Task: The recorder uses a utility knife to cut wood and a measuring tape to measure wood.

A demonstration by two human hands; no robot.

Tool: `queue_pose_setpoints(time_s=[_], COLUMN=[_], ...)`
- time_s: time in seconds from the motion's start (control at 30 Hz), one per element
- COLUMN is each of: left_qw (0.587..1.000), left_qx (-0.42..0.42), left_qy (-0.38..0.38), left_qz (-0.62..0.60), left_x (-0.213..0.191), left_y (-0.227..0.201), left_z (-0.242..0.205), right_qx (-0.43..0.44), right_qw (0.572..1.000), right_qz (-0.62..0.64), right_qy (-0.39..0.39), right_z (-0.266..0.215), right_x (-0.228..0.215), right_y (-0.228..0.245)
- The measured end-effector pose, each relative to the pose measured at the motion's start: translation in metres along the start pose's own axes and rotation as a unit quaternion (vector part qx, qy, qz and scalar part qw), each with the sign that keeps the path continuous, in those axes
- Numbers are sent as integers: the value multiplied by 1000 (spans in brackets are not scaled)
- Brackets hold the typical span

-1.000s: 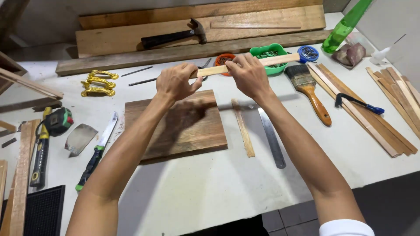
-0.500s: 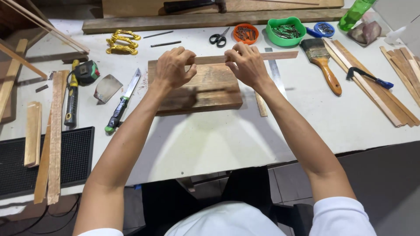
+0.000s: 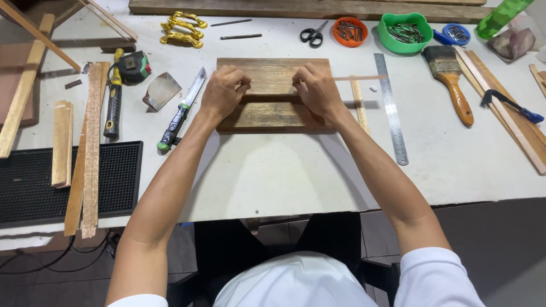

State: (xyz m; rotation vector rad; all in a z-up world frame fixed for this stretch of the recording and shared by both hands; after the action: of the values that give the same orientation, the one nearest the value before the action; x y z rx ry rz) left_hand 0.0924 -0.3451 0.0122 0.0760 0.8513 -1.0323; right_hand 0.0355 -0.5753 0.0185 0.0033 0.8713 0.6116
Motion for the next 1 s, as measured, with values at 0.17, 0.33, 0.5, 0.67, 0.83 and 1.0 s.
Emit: queue_pose_setpoints(time_s=[0.17, 0.33, 0.5, 0.67, 0.83, 1.0], left_qw=[1000, 994, 996, 993, 990, 995], left_qx=[-22, -77, -53, -87, -74, -94], left_qy=[11, 59, 65, 84, 46, 21], left_qz=[-9, -56, 6, -14, -115, 19], left_x=[-8, -2, -11, -2, -9, -61], left_y=[5, 11, -2, 10, 26, -1], left_z=[-10, -18, -17, -24, -33, -17], right_qx=[-17, 10, -19, -13, -12, 13], right_qw=[1000, 1000, 1000, 999, 999, 999], right_qz=[-26, -8, -13, -31, -26, -2], right_qy=[4, 6, 9, 11, 45, 35], right_z=[-9, -13, -13, -12, -10, -12], right_x=[27, 20, 21, 26, 30, 27], right_y=[0, 5, 13, 8, 7, 4])
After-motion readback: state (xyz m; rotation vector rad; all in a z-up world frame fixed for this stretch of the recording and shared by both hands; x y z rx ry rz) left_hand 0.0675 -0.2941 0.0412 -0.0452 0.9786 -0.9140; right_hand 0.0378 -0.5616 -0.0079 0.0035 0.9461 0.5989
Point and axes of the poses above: each hand's wrist, its own z-axis towards the middle knuckle, its own x-axis out of the palm, y = z × x, the point moved 7 cm from there along z, towards the middle knuckle, and after that the axes turned 5 degrees about -y, right-handed, at the moved point
